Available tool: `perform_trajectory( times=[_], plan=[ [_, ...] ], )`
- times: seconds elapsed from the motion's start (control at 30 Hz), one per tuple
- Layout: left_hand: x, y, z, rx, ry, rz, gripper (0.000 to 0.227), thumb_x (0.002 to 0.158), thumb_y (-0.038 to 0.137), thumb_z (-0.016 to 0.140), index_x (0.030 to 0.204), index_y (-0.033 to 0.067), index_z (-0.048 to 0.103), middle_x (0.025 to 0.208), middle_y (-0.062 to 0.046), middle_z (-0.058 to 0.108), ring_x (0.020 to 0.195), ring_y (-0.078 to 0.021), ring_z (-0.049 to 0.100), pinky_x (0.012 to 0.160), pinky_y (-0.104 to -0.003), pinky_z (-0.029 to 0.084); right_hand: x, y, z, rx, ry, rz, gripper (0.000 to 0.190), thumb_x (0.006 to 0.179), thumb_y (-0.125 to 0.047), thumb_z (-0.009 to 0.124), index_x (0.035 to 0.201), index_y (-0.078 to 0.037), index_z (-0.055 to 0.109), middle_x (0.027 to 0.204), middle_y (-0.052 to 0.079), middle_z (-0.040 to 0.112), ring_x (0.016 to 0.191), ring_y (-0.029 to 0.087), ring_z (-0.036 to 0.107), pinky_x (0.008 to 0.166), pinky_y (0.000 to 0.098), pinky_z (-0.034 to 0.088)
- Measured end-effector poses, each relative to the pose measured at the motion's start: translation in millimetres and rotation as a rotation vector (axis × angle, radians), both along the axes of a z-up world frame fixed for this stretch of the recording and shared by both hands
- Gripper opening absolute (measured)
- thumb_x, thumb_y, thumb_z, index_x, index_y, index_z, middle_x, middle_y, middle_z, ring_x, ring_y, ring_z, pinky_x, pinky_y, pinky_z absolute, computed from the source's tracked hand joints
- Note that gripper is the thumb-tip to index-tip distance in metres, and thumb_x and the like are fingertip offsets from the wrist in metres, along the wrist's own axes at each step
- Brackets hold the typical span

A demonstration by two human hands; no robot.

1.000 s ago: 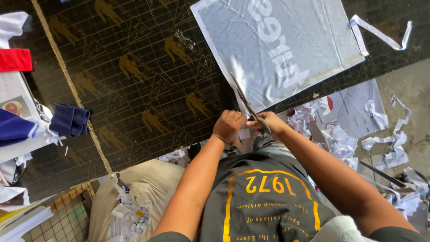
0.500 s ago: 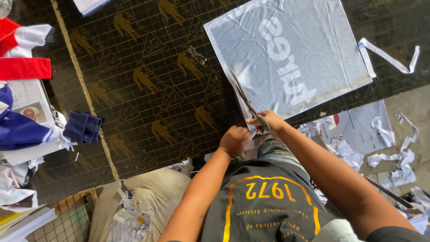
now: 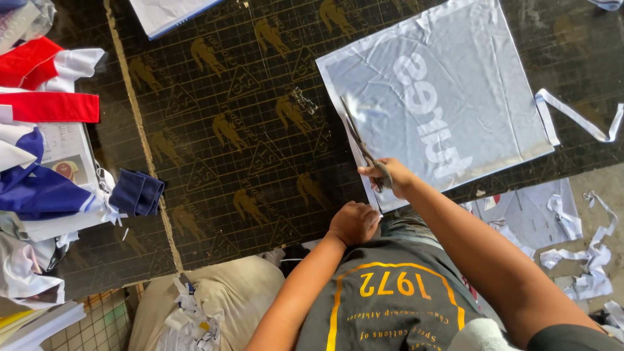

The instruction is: The person lays out a piece of light-colored fabric on a dark table and uses scissors to trim the edges. They then fold the fabric and cut it into smaller rectangular pieces, repeating the process with another piece of fabric.

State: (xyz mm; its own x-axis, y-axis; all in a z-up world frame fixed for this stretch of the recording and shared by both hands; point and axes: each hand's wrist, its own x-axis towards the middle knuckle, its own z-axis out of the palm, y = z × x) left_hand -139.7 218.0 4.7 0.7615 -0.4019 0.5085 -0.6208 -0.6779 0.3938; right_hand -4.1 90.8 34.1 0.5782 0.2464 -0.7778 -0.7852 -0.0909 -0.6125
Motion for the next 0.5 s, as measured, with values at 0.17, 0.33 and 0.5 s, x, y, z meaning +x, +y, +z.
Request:
perform_trajectory(
  times=[0.17,0.33,0.5],
  plan=[
    [-2,-5,-9,-0.036,-0.029,0.015,0.018,0.081,0.015,0.059,0.069,0.0158,0.045,0.064,-0.003,0.043,0.051,-0.0245,0.050,0.050,-0.038,0.039,29,21,-23,0.006,-0.032,0.011,0.036,0.070,-0.010,0.092,0.070,-0.001,0.057,0.051,0.011,0.053,0.041,0.019,0.061,0.038,0.0238,0.047],
    [-4,-3,-8,-0.016,0.010,0.032,0.022,0.079,0.014,0.058,0.066,0.0166,0.041,0.060,-0.001,0.038,0.047,-0.0218,0.046,0.048,-0.035,0.037,33,21,-25,0.010,-0.045,0.005,0.036,0.068,-0.003,0.093,0.072,0.001,0.057,0.051,0.012,0.052,0.039,0.020,0.060,0.037,0.0255,0.048],
    [-3,-5,-11,0.004,0.006,0.064,0.021,0.080,0.018,0.059,0.067,0.0185,0.044,0.061,0.000,0.040,0.049,-0.0201,0.049,0.050,-0.035,0.042,63,37,-19,0.022,0.034,-0.024,0.036,0.078,-0.017,0.089,0.069,-0.004,0.056,0.053,0.010,0.052,0.043,0.018,0.061,0.039,0.0266,0.051]
  ],
)
